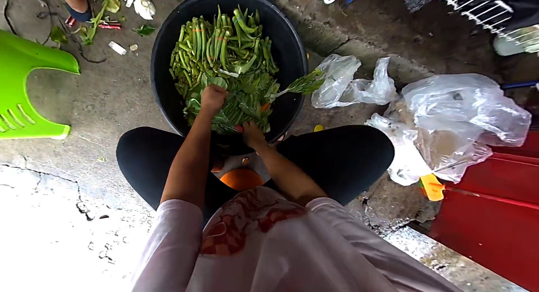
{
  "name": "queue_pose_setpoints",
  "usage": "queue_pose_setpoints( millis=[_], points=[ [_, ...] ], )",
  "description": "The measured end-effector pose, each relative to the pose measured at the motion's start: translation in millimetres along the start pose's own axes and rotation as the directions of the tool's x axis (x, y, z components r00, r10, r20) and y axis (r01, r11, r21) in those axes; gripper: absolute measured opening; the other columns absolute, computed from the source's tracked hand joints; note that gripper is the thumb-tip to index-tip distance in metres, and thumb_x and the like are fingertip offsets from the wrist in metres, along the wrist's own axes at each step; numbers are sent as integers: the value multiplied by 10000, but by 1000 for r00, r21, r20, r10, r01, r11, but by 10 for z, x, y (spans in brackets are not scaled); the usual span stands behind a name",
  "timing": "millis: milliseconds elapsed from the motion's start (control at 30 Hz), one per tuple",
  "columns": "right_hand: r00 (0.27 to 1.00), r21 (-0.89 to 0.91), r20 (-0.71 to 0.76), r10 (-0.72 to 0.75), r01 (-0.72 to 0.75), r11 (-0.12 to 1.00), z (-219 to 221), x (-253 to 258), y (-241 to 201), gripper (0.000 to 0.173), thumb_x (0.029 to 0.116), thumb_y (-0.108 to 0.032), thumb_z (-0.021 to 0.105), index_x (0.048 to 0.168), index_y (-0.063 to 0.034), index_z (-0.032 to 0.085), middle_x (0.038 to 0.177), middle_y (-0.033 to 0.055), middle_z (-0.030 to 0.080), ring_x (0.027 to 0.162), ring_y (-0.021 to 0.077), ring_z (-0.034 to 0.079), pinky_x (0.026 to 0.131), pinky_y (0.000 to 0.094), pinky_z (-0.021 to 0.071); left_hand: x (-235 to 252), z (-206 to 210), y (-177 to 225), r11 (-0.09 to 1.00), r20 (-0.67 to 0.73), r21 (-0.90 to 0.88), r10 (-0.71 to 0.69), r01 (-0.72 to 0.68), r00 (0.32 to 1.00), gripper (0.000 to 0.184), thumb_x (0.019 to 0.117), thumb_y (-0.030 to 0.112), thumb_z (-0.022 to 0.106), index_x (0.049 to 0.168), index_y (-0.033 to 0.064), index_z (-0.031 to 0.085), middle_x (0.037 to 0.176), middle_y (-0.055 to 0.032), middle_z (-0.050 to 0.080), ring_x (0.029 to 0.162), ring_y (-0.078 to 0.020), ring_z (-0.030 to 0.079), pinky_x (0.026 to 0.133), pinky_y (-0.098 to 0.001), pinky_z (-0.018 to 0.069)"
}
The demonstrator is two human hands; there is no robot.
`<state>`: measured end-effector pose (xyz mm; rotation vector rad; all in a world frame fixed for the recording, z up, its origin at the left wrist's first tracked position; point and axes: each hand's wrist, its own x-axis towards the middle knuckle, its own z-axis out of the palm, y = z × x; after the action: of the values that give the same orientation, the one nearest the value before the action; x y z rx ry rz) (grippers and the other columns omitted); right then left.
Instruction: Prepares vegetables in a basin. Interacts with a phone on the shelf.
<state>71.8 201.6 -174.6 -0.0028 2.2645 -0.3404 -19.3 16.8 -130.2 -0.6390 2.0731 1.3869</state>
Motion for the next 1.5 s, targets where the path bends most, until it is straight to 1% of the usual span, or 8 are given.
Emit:
queue_pose_setpoints(
  millis=[133, 267, 367, 500, 867, 1100, 1267, 1500],
  points=[
    [994, 85, 0, 111, -111, 990, -405, -262, 107, 501, 849, -64, 743, 1315, 14, 577, 1375, 321, 532, 1128, 512, 621, 833, 694, 539, 171, 375, -231, 968, -23, -123, -223, 218, 975, 308, 1031, 156, 533, 1246, -48, 617, 1119, -203, 672, 918, -276, 671, 838, -451, 561],
    [990, 89, -24, 141, -139, 986, -1172, -761, 172, 411, 991, -143, 647, 1336, 50, 532, 1297, 317, 586, 1178, 481, 610, 951, 658, 497, 221, 944, -455, 919, 111, -200, -323, 339, 940, 333, 1039, 200, 569, 1276, -33, 590, 1078, -162, 672, 801, -194, 642, 730, -350, 550],
    [981, 203, -158, 117, -83, 976, -1458, -1159, 347, 345, 1028, -171, 627, 1296, 35, 559, 1153, 276, 643, 1071, 429, 648, 937, 607, 508, 315, 1283, -561, 945, 87, -193, -253, 266, 963, 455, 1027, 320, 635, 1341, -4, 575, 1161, -217, 639, 875, -277, 642, 791, -435, 550],
    [928, 368, -371, 20, 128, 921, -1482, -1424, 603, 311, 1026, -112, 619, 1291, 44, 579, 1035, 207, 672, 885, 275, 672, 835, 460, 551, 297, 1453, -469, 954, -25, -233, -201, 190, 979, 482, 975, 206, 703, 1397, 32, 546, 1309, -281, 614, 1235, -432, 587, 1029, -597, 467],
    [877, 457, -473, -82, 324, 828, -1443, -1421, 376, 311, 1019, -139, 615, 1273, 39, 595, 1073, 189, 668, 912, 238, 667, 835, 416, 558, 452, 1623, -272, 965, -28, -203, -174, 164, 984, 485, 955, 217, 717, 1342, -23, 550, 1283, -287, 619, 1214, -430, 596, 1017, -593, 482],
    [867, 431, -489, -97, 336, 837, -1408, -1348, 399, 332, 1046, -146, 583, 1342, 5, 587, 1249, 214, 639, 1051, 295, 669, 915, 477, 551, -96, 1268, -136, 824, -138, -528, -321, 205, 937, 395, 1018, 214, 640, 1287, -51, 524, 1146, -237, 580, 932, -302, 565, 801, -473, 495],
    [857, 397, -504, -104, 337, 854, -1312, -1445, 314, 338, 1065, -261, 565, 1256, 12, 619, 1105, 213, 662, 888, 305, 687, 795, 504, 575, -1094, 770, 194, 915, -188, -353, 136, -196, 973, 445, 1035, 198, 616, 1399, -3, 457, 1264, -244, 603, 1078, -343, 633, 896, -500, 536],
    [628, 195, -700, -340, 626, 756, -1166, -1521, 401, 379, 1039, -350, 560, 1124, -13, 713, 981, 130, 705, 799, 210, 687, 690, 431, 589, -1531, 239, 327, 728, -157, 120, 686, -675, 711, 248, 990, 75, 655, 1208, -44, 647, 1190, -205, 672, 1103, -286, 673, 1002, -445, 534]
  ],
)
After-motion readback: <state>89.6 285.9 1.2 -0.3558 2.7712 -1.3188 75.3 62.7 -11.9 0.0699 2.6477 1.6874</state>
